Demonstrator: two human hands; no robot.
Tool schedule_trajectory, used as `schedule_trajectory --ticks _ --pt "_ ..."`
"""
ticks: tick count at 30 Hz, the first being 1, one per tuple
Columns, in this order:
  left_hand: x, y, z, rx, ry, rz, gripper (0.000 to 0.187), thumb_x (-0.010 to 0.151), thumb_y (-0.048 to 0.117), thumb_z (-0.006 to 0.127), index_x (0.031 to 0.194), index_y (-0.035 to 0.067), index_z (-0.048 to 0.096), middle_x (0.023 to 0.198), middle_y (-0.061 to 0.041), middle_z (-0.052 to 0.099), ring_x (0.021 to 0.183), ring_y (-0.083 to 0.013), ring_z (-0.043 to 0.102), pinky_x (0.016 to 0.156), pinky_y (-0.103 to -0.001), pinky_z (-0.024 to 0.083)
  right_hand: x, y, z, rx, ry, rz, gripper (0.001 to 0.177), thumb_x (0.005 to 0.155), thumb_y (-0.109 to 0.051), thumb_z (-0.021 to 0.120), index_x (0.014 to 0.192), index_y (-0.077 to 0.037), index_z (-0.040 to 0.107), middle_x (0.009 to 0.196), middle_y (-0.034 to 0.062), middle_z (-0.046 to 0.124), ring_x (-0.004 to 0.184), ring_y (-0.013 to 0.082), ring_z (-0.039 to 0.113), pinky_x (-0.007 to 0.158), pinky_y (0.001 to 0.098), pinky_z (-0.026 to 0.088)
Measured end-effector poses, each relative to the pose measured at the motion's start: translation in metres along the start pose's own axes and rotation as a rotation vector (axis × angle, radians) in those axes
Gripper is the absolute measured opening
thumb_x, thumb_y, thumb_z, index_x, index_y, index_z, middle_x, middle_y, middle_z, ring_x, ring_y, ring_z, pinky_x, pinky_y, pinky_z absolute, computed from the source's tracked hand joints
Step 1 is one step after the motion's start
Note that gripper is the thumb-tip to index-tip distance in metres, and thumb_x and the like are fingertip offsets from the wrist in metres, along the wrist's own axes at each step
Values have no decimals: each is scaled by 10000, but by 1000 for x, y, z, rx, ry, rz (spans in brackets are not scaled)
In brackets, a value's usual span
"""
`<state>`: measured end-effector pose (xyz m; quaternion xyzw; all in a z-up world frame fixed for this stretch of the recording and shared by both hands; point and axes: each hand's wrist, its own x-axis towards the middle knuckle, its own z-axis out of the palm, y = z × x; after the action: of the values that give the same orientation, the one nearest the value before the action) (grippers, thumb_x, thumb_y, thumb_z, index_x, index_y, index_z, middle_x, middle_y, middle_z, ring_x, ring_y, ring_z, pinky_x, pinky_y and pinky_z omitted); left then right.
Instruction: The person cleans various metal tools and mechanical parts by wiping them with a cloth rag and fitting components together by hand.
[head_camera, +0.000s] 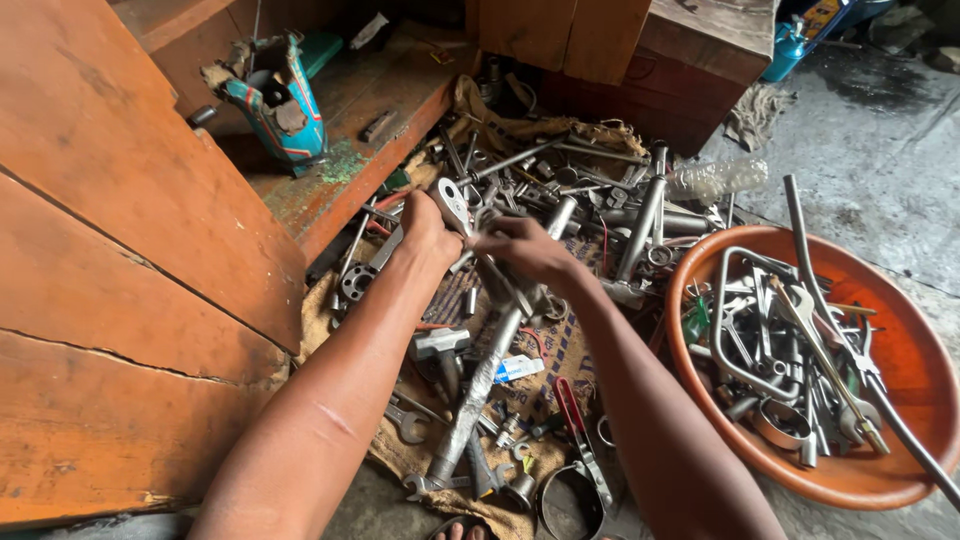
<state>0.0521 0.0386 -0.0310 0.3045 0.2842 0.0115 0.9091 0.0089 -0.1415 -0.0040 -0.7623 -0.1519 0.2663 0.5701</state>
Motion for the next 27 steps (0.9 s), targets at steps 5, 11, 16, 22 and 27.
schedule_trajectory --ticks 5,11,16,22,27 --pt "-4 -11 9 81 39 -30 498 1069 457 378 1173 29 611 986 -146 673 864 -237 638 717 -442 531 -5 11 5 -66 -42 51 425 931 -393 629 1175 -55 713 910 119 733 746 193 688 740 382 559" --pt "-34 -1 53 671 133 116 451 1068 513 483 976 86 594 860 -76 587 685 -138 527 607 -347 463 -1 36 -10 566 333 -24 312 1018 -254 565 1154 13 654 998 140 633 892 226 624 854 401 558" --pt "-52 6 40 521 39 15 330 1015 365 528 816 113 603 729 -63 637 589 -146 561 556 -316 491 -36 43 -93 1011 846 -244 289 957 -129 459 1065 -53 716 951 75 708 891 172 688 823 331 593" --pt "-45 17 16 477 93 -27 268 1006 282 538 802 116 590 695 -51 654 582 -141 561 571 -330 461 -101 48 -157 1559 1518 -86 252 1036 -298 509 923 -86 585 609 31 558 457 100 481 396 217 441" --pt "-54 41 7 673 -34 37 274 1002 321 548 801 142 603 712 -6 660 581 -115 594 570 -317 468 -91 56 -155 1218 1470 -286 266 1013 -247 487 892 -61 634 576 14 563 422 96 486 331 233 418"
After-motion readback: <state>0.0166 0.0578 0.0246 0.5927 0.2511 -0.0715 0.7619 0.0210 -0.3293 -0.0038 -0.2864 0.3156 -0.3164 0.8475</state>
